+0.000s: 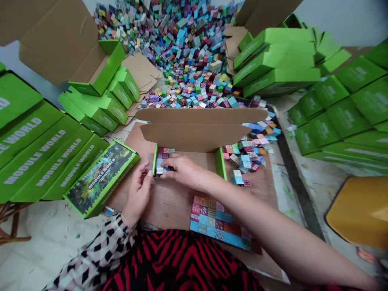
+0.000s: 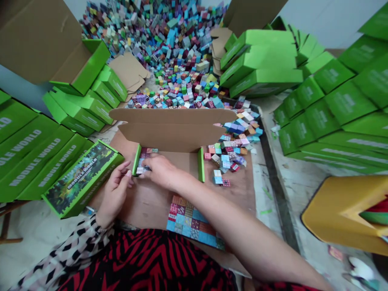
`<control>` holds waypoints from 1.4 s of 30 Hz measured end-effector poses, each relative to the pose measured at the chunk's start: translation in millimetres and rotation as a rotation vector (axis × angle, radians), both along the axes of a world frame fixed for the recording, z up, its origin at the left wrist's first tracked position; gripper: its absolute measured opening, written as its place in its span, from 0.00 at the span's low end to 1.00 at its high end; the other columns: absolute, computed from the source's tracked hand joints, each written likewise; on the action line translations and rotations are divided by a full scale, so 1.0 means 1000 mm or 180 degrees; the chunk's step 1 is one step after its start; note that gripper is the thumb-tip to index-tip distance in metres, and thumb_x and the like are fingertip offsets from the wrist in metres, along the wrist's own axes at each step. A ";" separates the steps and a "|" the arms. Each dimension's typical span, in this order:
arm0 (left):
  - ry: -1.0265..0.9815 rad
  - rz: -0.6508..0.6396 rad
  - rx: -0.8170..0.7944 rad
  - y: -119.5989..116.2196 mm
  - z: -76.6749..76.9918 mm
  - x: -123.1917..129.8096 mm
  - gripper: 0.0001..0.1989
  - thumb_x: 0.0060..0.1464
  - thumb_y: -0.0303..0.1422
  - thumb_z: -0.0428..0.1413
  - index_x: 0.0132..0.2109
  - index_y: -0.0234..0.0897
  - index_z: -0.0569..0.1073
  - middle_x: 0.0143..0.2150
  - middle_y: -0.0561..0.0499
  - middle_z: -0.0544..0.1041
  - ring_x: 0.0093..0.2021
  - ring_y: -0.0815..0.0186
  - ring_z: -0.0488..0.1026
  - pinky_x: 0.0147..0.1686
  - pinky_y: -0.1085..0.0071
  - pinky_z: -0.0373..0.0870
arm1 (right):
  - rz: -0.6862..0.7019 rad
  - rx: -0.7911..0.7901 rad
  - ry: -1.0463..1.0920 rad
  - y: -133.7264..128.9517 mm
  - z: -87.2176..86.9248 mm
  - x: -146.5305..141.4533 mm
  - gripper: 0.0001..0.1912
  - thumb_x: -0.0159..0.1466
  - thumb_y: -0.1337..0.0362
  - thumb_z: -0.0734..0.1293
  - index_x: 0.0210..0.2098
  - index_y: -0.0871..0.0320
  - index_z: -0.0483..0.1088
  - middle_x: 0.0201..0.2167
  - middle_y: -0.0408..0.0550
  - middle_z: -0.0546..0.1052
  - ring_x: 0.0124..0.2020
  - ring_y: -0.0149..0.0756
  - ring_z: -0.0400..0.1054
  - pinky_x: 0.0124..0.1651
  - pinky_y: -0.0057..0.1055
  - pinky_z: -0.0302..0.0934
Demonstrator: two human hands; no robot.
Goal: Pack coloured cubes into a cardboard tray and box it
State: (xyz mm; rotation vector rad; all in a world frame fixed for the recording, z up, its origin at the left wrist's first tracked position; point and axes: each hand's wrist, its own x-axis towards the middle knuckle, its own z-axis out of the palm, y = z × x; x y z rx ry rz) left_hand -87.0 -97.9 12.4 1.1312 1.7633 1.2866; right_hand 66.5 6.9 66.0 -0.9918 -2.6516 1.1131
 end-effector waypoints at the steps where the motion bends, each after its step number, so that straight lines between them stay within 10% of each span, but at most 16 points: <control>1: -0.0089 -0.0043 -0.0016 0.001 0.000 0.001 0.20 0.58 0.39 0.52 0.57 0.39 0.67 0.39 0.52 0.71 0.32 0.70 0.66 0.36 0.72 0.67 | -0.0065 0.0022 0.0102 0.000 -0.001 0.002 0.12 0.62 0.65 0.67 0.46 0.60 0.73 0.42 0.53 0.73 0.44 0.38 0.66 0.47 0.30 0.59; 15: 0.0462 -0.0290 -0.0787 0.020 -0.001 -0.001 0.29 0.52 0.44 0.56 0.58 0.37 0.67 0.25 0.57 0.67 0.22 0.70 0.65 0.24 0.74 0.62 | -0.0658 -0.0240 -0.0180 -0.010 -0.013 0.023 0.07 0.63 0.62 0.66 0.38 0.55 0.75 0.32 0.45 0.78 0.33 0.34 0.69 0.32 0.29 0.54; 25: 0.1029 -0.0260 -0.0933 0.025 0.006 0.001 0.27 0.52 0.39 0.55 0.59 0.36 0.67 0.25 0.57 0.67 0.24 0.69 0.64 0.27 0.73 0.59 | -0.0445 -0.0246 -0.0080 -0.007 -0.016 0.020 0.08 0.64 0.66 0.65 0.38 0.56 0.76 0.37 0.47 0.79 0.38 0.35 0.71 0.39 0.29 0.58; 42: 0.0304 -0.0245 -0.0739 0.027 0.000 -0.002 0.28 0.50 0.36 0.59 0.58 0.35 0.67 0.26 0.55 0.70 0.21 0.71 0.67 0.21 0.75 0.64 | -0.0501 -0.0584 -0.0148 -0.005 -0.006 0.018 0.10 0.62 0.64 0.66 0.43 0.56 0.74 0.32 0.44 0.76 0.30 0.32 0.65 0.31 0.27 0.53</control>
